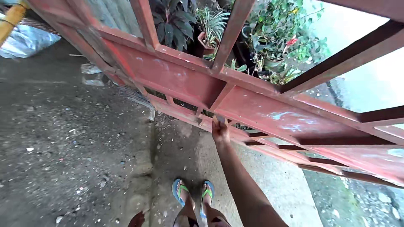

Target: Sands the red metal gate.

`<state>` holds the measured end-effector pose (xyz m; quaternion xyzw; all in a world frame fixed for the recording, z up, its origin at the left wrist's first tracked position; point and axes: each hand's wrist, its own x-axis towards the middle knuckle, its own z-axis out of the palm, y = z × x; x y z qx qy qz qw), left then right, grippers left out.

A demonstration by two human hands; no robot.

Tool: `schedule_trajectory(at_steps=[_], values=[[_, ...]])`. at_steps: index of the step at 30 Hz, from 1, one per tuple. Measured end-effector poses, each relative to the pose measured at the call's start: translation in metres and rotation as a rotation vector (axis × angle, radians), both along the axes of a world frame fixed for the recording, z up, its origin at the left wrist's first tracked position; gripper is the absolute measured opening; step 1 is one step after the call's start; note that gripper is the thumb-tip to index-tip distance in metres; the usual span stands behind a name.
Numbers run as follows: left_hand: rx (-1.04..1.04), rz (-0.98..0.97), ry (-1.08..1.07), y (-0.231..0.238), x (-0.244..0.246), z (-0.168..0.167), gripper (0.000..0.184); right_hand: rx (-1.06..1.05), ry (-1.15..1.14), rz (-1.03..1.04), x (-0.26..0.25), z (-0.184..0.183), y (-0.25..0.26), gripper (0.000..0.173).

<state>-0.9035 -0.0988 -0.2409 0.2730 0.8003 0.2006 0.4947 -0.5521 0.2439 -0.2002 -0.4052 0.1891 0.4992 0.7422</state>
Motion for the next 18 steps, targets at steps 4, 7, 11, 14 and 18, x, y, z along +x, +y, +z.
schedule_trajectory(at_steps=[4,7,11,14,18], values=[[0.254,0.031,-0.028,0.015,0.031,0.043,0.036,0.055,-0.342,0.252,-0.003,-0.017,-0.032,0.024],[0.402,-0.087,0.010,0.038,0.053,0.057,0.033,-0.137,-0.574,0.492,-0.001,-0.045,-0.065,0.027],[0.435,-0.259,0.070,0.077,0.067,0.045,0.029,-0.240,-1.405,0.896,0.016,-0.063,-0.033,0.040],[0.392,-0.358,0.074,0.104,0.068,0.024,0.028,-0.405,-1.796,1.100,0.023,-0.075,0.017,0.044],[0.253,-0.504,0.016,0.155,0.061,-0.028,0.030,-0.660,-1.824,1.365,-0.001,-0.132,0.042,0.049]])
